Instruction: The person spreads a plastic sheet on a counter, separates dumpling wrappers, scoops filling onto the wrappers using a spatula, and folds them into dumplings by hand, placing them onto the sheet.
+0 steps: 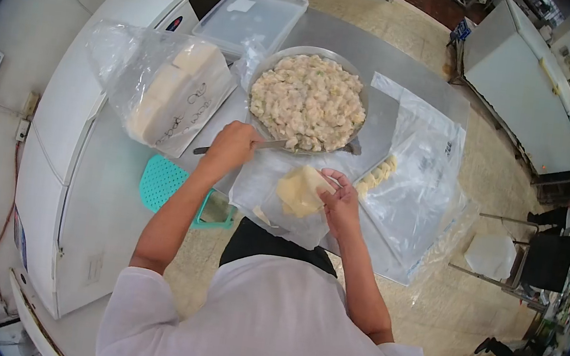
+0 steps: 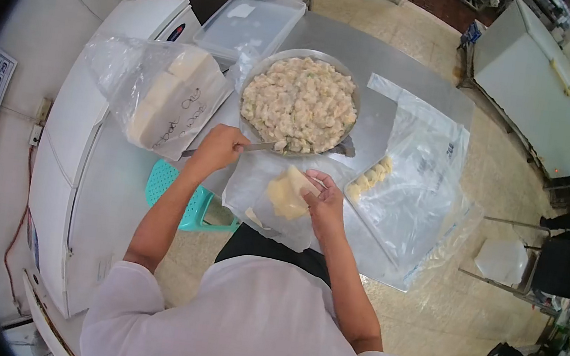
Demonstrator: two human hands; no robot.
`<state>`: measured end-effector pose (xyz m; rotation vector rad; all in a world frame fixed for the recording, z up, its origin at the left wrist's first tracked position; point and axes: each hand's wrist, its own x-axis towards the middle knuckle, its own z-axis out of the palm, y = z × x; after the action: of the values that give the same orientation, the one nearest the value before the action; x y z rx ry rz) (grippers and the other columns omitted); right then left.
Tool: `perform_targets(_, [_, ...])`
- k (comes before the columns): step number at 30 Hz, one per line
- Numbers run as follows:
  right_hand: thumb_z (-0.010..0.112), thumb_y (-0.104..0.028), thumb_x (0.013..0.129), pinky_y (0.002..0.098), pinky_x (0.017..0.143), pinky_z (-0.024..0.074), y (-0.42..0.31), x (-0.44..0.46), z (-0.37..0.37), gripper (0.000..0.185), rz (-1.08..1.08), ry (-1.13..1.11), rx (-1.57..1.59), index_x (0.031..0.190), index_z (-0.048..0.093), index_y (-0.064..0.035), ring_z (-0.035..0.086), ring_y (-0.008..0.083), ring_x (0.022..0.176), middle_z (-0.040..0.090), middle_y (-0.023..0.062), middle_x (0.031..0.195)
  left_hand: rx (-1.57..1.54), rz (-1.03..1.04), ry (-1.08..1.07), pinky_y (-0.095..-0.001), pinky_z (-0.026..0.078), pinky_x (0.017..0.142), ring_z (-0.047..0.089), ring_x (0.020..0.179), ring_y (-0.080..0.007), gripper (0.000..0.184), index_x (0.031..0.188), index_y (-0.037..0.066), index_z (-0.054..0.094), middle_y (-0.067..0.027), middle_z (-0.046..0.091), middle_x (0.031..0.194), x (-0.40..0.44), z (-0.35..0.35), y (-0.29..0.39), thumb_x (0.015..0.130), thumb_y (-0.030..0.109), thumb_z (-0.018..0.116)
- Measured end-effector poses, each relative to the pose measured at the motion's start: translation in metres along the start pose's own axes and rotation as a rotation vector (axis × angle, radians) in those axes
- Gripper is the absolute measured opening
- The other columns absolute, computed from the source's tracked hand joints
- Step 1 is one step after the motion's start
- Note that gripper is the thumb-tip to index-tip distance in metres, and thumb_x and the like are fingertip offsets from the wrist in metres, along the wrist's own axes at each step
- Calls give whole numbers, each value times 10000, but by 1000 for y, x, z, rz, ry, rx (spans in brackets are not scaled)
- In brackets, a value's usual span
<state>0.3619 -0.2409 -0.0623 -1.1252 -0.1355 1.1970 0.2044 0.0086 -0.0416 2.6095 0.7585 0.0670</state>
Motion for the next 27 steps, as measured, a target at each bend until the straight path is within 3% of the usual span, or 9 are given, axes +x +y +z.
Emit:
perform_targets(3, [583, 64, 910, 311, 962, 527, -30, -18, 16, 390, -95, -56, 1, 1276, 477, -24, 624, 233, 1135, 587, 176, 1304, -225, 56, 65, -420, 546, 648, 669, 629, -329, 275, 993, 85, 776, -164, 710, 793, 10, 14, 0, 755, 31, 648])
perform_targets(5, [564, 44, 935, 339, 974, 528, -47, -30, 24, 361, -169, -51, 247, 1279, 480, -28, 631, 242, 1127, 606, 163, 1269, -569, -347, -238, -318, 476, 473, 627, 525, -160, 226, 1009, 15, 761, -85, 677, 664, 13, -4, 16, 794, 43, 698])
perform_targets(9, [556, 14, 954, 384, 992, 526, -16, -12, -5, 343, -113, 8, 318, 1282, 475, -40, 631, 253, 1134, 607, 159, 1265, -917, -394, -285, -236, 415, 405, 563, 487, -74, 222, 1028, -11, 750, -30, 638, 657, -1, 1, -1, 821, 10, 676])
perform_targets(13, [553, -88, 979, 447, 1045, 484, -34, -24, -3, 380, -93, -67, 429, 1341, 439, -55, 572, 287, 1226, 552, 139, 1344, -924, -406, -144, -247, 439, 424, 582, 494, -99, 206, 1019, -20, 747, -45, 663, 730, -18, -21, -4, 843, -24, 640])
perform_targets(15, [543, -124, 989, 466, 1074, 458, -47, -34, 5, 402, -157, -193, 505, 1366, 423, -56, 536, 302, 1274, 521, 135, 1385, -410, -94, 116, -266, 462, 456, 604, 509, -130, 203, 1009, 15, 757, -57, 679, 773, -22, -29, -11, 836, -12, 654])
perform_targets(19, [539, -221, 997, 490, 1162, 351, -29, -24, 1, 564, -115, -256, 704, 1479, 323, -23, 398, 341, 1392, 424, 135, 1485, 128, 64, 171, -422, 523, 611, 666, 679, -323, 267, 916, 101, 775, -145, 698, 876, -13, -38, -3, 737, -31, 626])
perform_targets(21, [551, -252, 991, 502, 1167, 339, -22, -22, 5, 619, -12, -51, 564, 1498, 295, -5, 385, 352, 1401, 407, 142, 1504, 151, 19, 108, -448, 519, 643, 657, 714, -354, 259, 880, 100, 770, -156, 693, 869, -2, -25, 1, 712, -26, 618])
perform_targets(25, [540, -216, 989, 510, 1182, 308, -44, -33, 5, 609, -116, -246, 524, 1496, 290, 11, 364, 365, 1413, 373, 170, 1530, 11, 6, 15, -516, 524, 723, 655, 802, -438, 165, 785, 24, 731, -228, 673, 795, 9, -20, 22, 672, 1, 613])
perform_targets(27, [549, -211, 983, 498, 1182, 311, -35, -27, -6, 616, -85, -257, 595, 1498, 289, 4, 384, 361, 1401, 382, 175, 1522, -6, 91, 24, -491, 521, 694, 649, 740, -413, 210, 828, 74, 756, -210, 671, 783, 22, 5, 10, 685, 0, 621])
